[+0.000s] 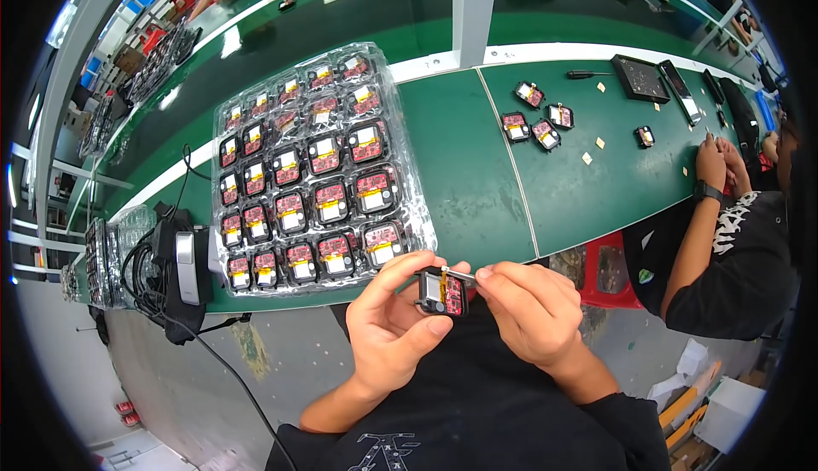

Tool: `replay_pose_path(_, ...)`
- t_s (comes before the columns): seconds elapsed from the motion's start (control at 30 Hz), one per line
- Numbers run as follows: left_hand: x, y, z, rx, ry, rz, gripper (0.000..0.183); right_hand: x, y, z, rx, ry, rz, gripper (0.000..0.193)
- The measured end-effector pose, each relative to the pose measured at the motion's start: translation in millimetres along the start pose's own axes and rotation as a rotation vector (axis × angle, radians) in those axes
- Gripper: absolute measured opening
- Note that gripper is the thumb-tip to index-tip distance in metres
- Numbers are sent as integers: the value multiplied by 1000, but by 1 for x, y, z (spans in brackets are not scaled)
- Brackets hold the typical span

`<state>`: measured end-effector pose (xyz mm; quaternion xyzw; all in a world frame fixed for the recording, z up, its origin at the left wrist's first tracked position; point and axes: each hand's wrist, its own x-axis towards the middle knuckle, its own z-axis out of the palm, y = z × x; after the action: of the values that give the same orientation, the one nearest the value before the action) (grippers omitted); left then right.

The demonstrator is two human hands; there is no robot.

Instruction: Assembling and testing small electronic display units using a metal probe and tweezers at a factory workstation.

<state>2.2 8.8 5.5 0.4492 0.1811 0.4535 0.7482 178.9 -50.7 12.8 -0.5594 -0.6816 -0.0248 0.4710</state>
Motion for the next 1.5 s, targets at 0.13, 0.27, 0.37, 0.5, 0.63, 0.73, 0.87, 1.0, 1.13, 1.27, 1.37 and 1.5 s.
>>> replay_pose_path(0.13, 0, 1, 3, 7, 11, -19, 58, 0, 0, -2, 16, 7, 33, 22)
replay_pose_path(0.27, 4, 3, 12, 81, 161, -60, 71, 4, 3, -5, 223, -37, 177, 21)
replay_pose_path(0.37, 4, 2, 2, 93, 51, -18, 66, 4, 3, -5, 266, -51, 210, 21)
replay_pose_path(0.5, 5, 1, 0, 98, -21, -26, 61, 0, 2, -1, 193, -29, 207, 21)
replay_pose_path(0.63, 2, 1, 1, 128, -15, -18, 61, -3, -2, 6, 173, 19, 199, 23)
replay_pose_path(0.73, 2, -1, 5, 117, 55, -14, 61, -5, -2, 9, 107, 55, 150, 24)
replay_pose_path(0.87, 3, 0, 4, 125, 76, -14, 61, 5, -1, 1, 59, -66, 77, 24)
replay_pose_path(1.0, -3, 8, -5, -34, 76, 19, 61, 13, 19, -2, 272, -57, 182, 20)
replay_pose_path(1.13, 8, 35, -14, 76, 128, 13, 65, 3, 78, 8, -174, 66, 463, 22)
replay_pose_path(1.27, 36, 69, -29, 289, 113, 71, 64, 0, 111, 19, -622, -57, 698, 35)
replay_pose_path(1.37, 69, 86, -36, 483, 203, 67, 39, 4, 103, 25, -644, -92, 698, 35)
replay_pose_path(1.5, 116, 107, -70, 974, 189, 150, 24, 2, 99, 25, -589, -37, 693, 29)
